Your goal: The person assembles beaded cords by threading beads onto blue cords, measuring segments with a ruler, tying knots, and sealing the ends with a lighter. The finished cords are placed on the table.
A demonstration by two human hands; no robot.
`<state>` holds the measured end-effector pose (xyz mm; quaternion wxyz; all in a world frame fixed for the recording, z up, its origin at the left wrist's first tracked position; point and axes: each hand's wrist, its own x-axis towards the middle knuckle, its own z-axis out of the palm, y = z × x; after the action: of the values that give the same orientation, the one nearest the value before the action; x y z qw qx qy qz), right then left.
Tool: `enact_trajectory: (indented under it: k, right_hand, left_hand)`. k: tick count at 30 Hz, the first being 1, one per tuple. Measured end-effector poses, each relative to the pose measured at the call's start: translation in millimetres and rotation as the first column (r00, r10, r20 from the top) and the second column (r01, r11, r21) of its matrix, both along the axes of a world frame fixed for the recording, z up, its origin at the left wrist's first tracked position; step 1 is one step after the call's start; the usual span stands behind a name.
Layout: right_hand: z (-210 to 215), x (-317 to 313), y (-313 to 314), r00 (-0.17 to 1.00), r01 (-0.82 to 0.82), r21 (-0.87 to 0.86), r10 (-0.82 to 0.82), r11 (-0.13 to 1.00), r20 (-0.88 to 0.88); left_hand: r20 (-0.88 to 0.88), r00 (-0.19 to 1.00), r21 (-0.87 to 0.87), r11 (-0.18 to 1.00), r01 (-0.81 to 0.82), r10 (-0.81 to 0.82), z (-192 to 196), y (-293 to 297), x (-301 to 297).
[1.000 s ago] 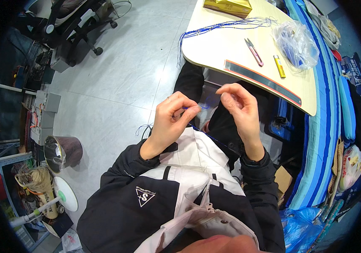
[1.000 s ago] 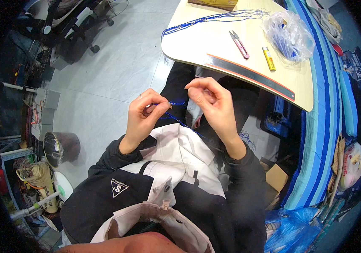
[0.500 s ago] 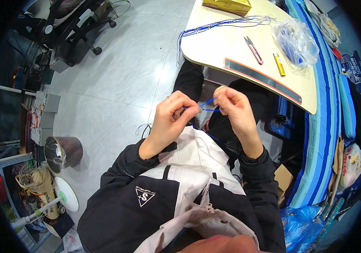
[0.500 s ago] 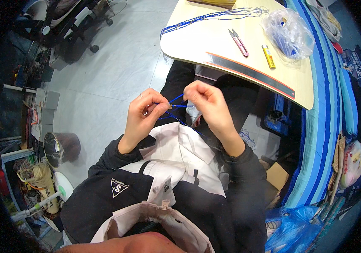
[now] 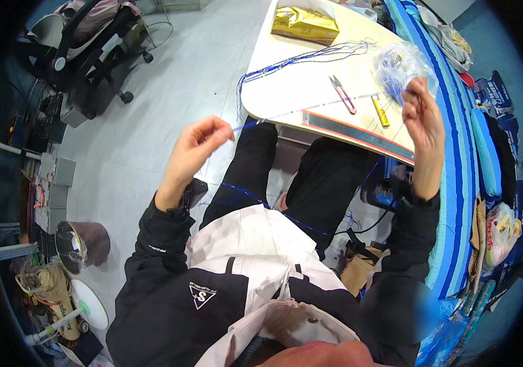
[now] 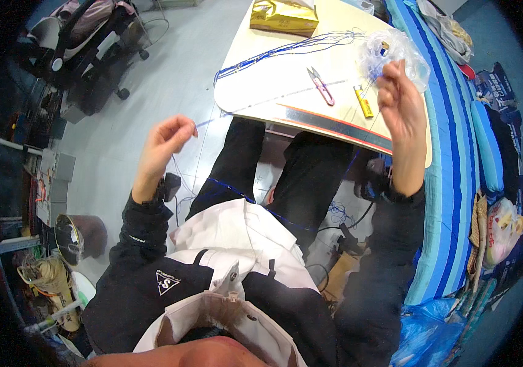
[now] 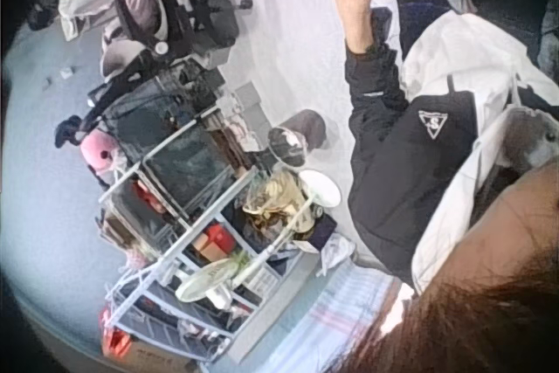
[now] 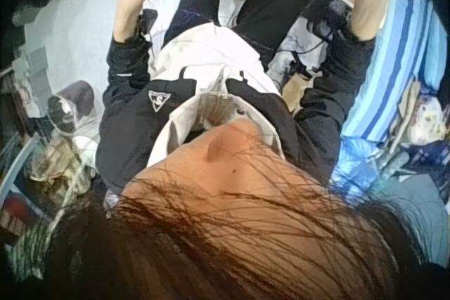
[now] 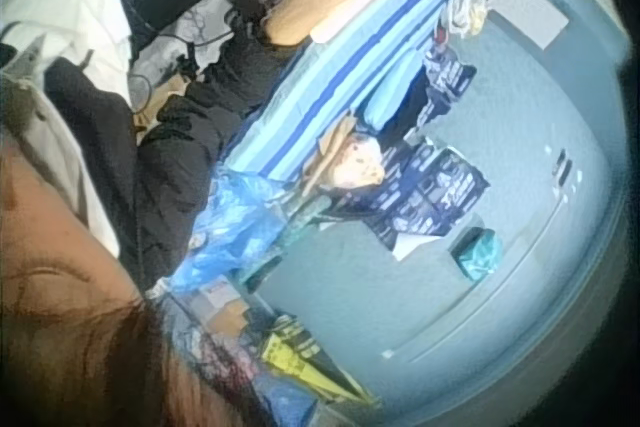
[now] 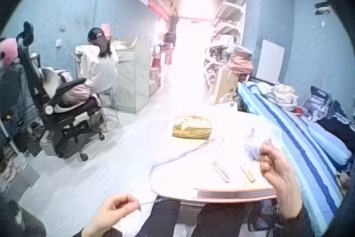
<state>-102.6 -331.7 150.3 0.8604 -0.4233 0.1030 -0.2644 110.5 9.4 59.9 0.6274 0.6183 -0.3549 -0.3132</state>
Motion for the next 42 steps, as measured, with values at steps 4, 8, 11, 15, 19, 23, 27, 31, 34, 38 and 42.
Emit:
enact_trajectory:
  k: [4,8,11,15,19,23,27,31,34,38,42]
  right_hand:
    - [13,33,-72,0.894,0.35,-0.326,-0.417,0.878,-0.166]
    - [9,79,-126,0.776,0.401,-0.43,-0.549,0.809,-0.31]
    - [2,112,-155,0.725,0.438,-0.395,-0.577,0.807,-0.376]
    - [-12,148,-180,0.63,0.579,-0.343,-0.673,0.74,-0.389]
    - [-26,164,-195,0.556,0.665,-0.331,-0.74,0.669,-0.378]
    - [-31,159,-205,0.629,0.479,-0.437,-0.645,0.761,-0.434]
    - [-17,146,-200,0.685,0.454,-0.429,-0.614,0.781,-0.392]
    - [22,118,-160,0.896,0.143,-0.209,-0.216,0.967,-0.389]
    - [51,92,-101,0.906,-0.086,-0.156,0.012,0.984,-0.423]
    - [59,72,-9,0.867,-0.365,-0.159,0.273,0.917,-0.417]
    - [42,67,68,0.786,-0.48,-0.051,0.404,0.876,-0.468]
  left_hand:
    - [0.095,0.993,0.02,0.997,-0.07,0.068,7,-37,36]
    - [0.223,0.957,-0.06,0.983,-0.175,0.184,-7,-79,63]
    - [0.328,0.903,-0.024,0.958,-0.287,0.279,-21,-103,75]
    - [0.547,0.764,-0.035,0.921,-0.387,0.342,-29,-120,76]
    - [0.717,0.605,-0.062,0.896,-0.44,0.347,-30,-133,71]
    - [0.742,0.574,-0.041,0.879,-0.476,0.346,-32,-138,67]
    - [0.753,0.575,-0.011,0.88,-0.476,0.32,-30,-134,61]
    - [0.795,0.452,-0.156,0.856,-0.493,0.405,-17,-126,52]
    - [0.564,0.692,-0.314,0.892,-0.325,0.451,-1,-122,38]
    - [0.373,0.91,-0.459,0.889,0.01,0.182,21,-122,-3]
    - [0.058,0.971,-0.493,0.839,0.23,-0.232,32,-133,-57]
